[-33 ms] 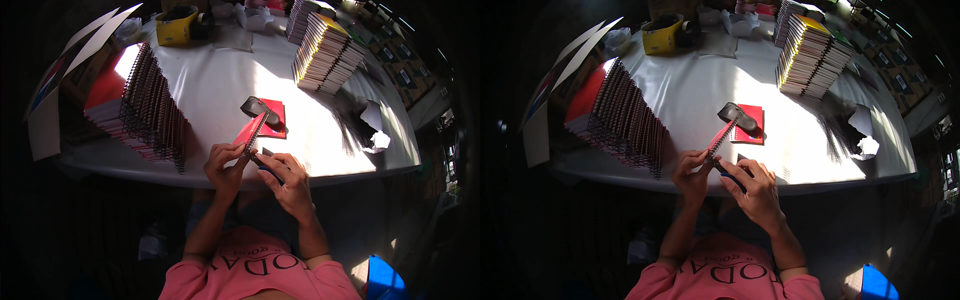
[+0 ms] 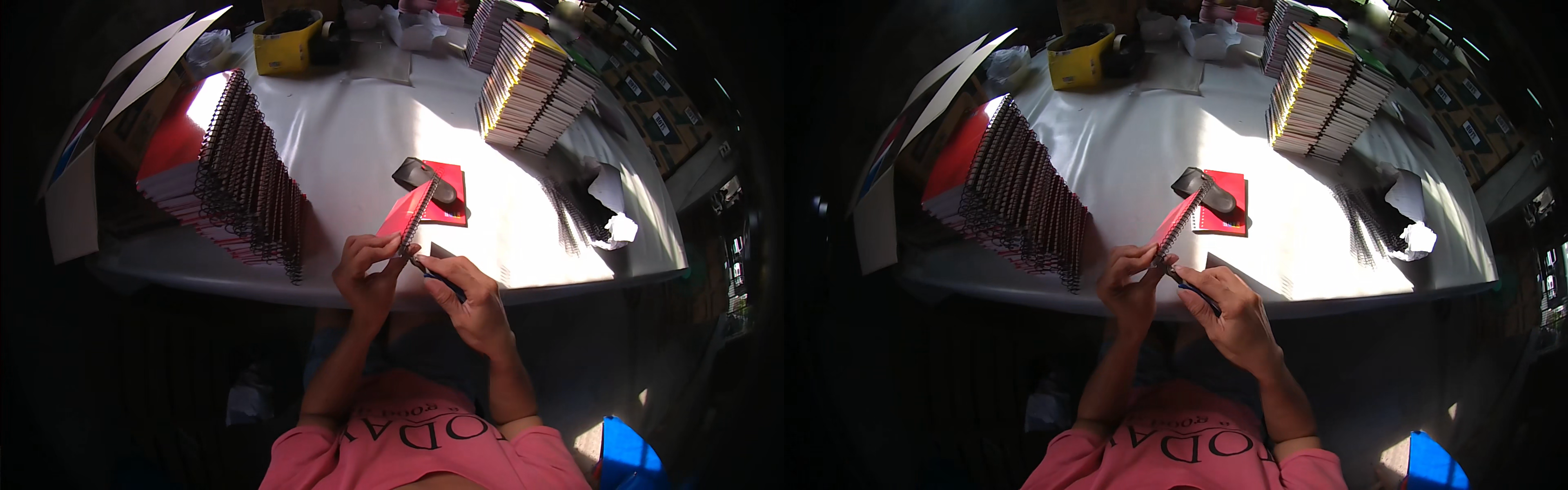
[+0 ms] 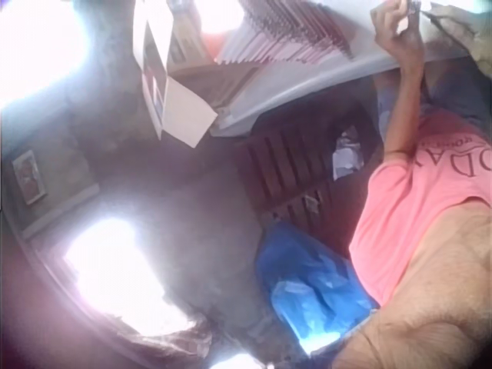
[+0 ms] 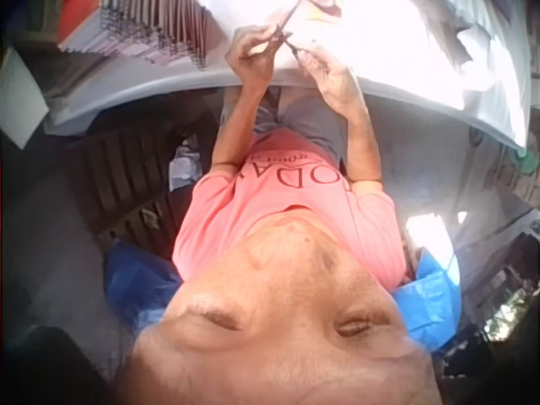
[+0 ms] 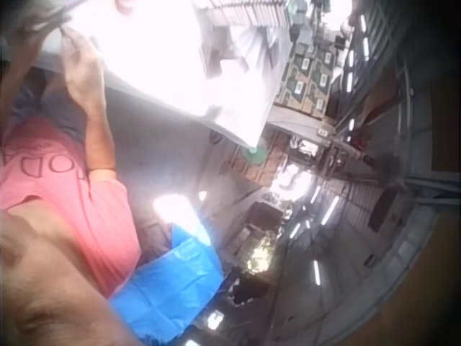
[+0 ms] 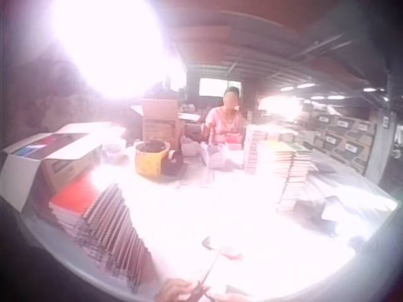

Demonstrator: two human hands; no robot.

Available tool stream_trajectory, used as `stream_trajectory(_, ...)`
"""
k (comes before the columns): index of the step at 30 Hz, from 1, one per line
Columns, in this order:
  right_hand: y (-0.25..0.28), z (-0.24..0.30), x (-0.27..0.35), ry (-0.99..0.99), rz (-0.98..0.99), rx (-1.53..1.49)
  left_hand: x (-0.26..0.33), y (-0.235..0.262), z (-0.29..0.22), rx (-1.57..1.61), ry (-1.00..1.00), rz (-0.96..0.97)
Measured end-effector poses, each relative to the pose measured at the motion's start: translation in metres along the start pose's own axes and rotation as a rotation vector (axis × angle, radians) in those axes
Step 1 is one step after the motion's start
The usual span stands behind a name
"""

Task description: The person binds notebooks by inserting a wire coil into the punched holes of the paper and covers, then trims the excess wire using pliers.

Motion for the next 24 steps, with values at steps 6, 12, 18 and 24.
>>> stream_trajectory(6, -0.021, -0.05, 0.014, -0.377, 0.219, -0.634, 0.001, -0.001, 0.0, 0.059, 0.046, -0.087)
stream_trajectory(12, 0.056, -0.106, 0.022, -0.278, -0.132, 0.505, -0.018, 0.02, 0.014, 0.3, 0.374, -0.233)
stream_trajectory(18, 0.044, -0.103, 0.001, -0.181, -0.139, 0.134, -0.02, 0.019, 0.005, 0.444, 0.458, -0.197)
stream_trajectory(24, 0.023, -0.023, -0.054, 0.084, -0.311, -1.017, -0.049, 0.043, -0.092, 0.401, 0.032, -0.059)
Point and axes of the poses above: each hand's wrist, its own x-axis away from the middle knuckle, its own y-axis out of the back of the hand, z = x × y, the point moved 8 cm from there along -x, towards the middle knuckle, and after that the axes turned 2 degrees about y, right-handed, at the moved point
